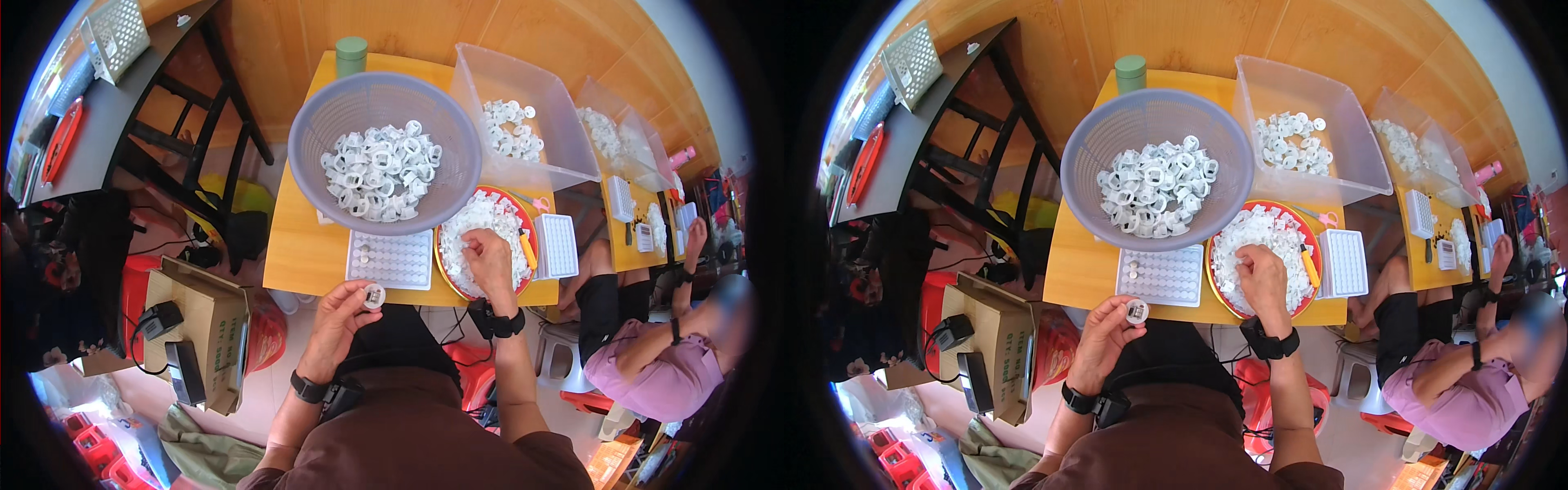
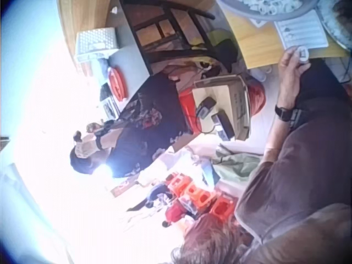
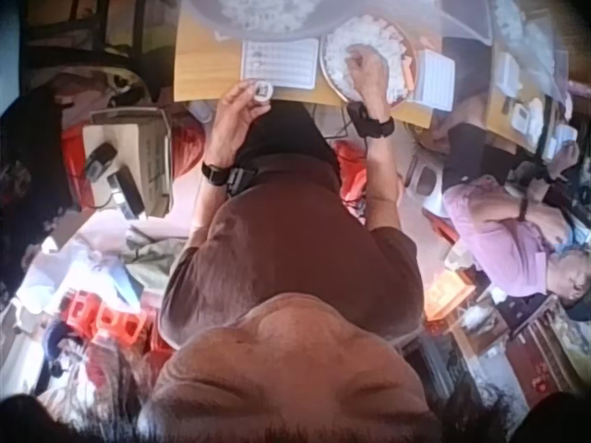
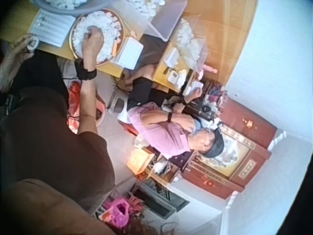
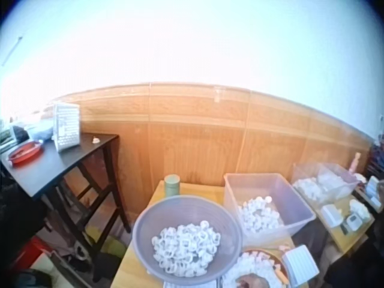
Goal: Snapping together small white plastic components at a workshop table.
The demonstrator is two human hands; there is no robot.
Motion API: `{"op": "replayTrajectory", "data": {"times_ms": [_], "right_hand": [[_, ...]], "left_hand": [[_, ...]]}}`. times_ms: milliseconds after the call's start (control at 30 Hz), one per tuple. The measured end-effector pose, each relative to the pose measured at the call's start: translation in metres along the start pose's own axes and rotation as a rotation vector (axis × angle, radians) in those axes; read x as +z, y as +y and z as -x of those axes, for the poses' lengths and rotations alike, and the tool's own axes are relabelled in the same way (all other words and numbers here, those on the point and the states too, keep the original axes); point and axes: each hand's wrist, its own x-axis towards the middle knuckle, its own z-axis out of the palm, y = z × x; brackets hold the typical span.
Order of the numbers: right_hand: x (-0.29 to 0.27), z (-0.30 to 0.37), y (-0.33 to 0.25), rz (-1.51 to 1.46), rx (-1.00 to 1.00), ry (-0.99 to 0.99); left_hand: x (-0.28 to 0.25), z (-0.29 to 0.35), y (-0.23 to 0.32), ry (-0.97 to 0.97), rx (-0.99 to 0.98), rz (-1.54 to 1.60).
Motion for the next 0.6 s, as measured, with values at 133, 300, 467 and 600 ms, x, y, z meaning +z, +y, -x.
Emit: {"op": "replayTrajectory", "data": {"times_ms": [133, 300, 467, 600], "right_hand": [[-0.001, 0.002, 0.004, -0.14, 0.117, 0.052], [-0.009, 0.006, 0.009, -0.431, 0.212, 0.011], [-0.012, 0.01, 0.012, -0.696, 0.316, -0.053], [-0.016, 0.012, 0.013, -0.776, 0.312, -0.105]], "left_hand": [[-0.001, -0.001, -0.003, 0.01, -0.002, -0.006], [0.001, -0.001, -0.002, 0.008, -0.009, -0.013], [0.002, -0.001, -0.003, 0.0, -0.011, -0.012], [0.003, -0.001, -0.004, -0.003, -0.018, -0.011]]}}
